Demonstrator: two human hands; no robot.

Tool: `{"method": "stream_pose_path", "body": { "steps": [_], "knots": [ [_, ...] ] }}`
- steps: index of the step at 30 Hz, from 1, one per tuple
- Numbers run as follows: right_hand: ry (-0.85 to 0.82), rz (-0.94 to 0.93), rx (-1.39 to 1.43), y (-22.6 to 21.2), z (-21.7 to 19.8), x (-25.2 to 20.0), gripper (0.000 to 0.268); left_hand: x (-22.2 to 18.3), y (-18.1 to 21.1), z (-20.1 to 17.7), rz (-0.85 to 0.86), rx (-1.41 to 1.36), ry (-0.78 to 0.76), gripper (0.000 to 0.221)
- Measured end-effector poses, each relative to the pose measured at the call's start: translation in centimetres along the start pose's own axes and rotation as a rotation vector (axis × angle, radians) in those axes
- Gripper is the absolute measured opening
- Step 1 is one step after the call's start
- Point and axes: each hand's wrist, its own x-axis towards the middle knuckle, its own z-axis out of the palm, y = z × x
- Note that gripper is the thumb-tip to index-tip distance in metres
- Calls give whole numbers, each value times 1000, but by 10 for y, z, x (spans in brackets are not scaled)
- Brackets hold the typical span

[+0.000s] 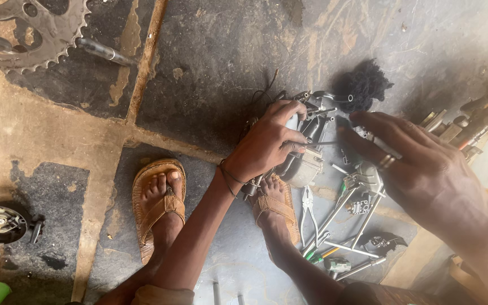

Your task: The person sits on the floor and uses a screwdriver to tighten screws on a small engine component. They adjust the part's position and continue tightening multiple screws throughout the clip.

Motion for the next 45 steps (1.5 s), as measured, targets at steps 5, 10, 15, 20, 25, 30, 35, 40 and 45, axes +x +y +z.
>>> {"method": "stream_pose_path", "body": {
  "steps": [5,10,15,20,25,30,35,40,45],
  "knots": [
    [-169,71,-127,-4,6,4,15,1,1,3,8,-15,20,25],
    [36,107,46,-5,10,-1,14,-1,-1,4,-3,2,18,22],
    [22,-120,-90,4,9,-1,14,-1,-2,4,2,-4,24,22],
    [31,-1,-6,-3,19,1,20,-1,-4,5,12,-19,23,23],
    [48,-97,25,-7,-2,15,15,-1,-4,4,9,-17,25,25],
    [-140,106,-76,-18,1,22,20,-4,-2,5,8,-27,54,24],
    [-84,329,-74,-16,9,6,24,-3,-5,7,4,-16,29,29],
    [39,6,-16,-6,-13,11,21,-3,-4,7,16,-25,38,26],
    [-8,-206,-242,-19,-11,25,13,-3,-4,6,18,-28,43,20]
  ]
}}
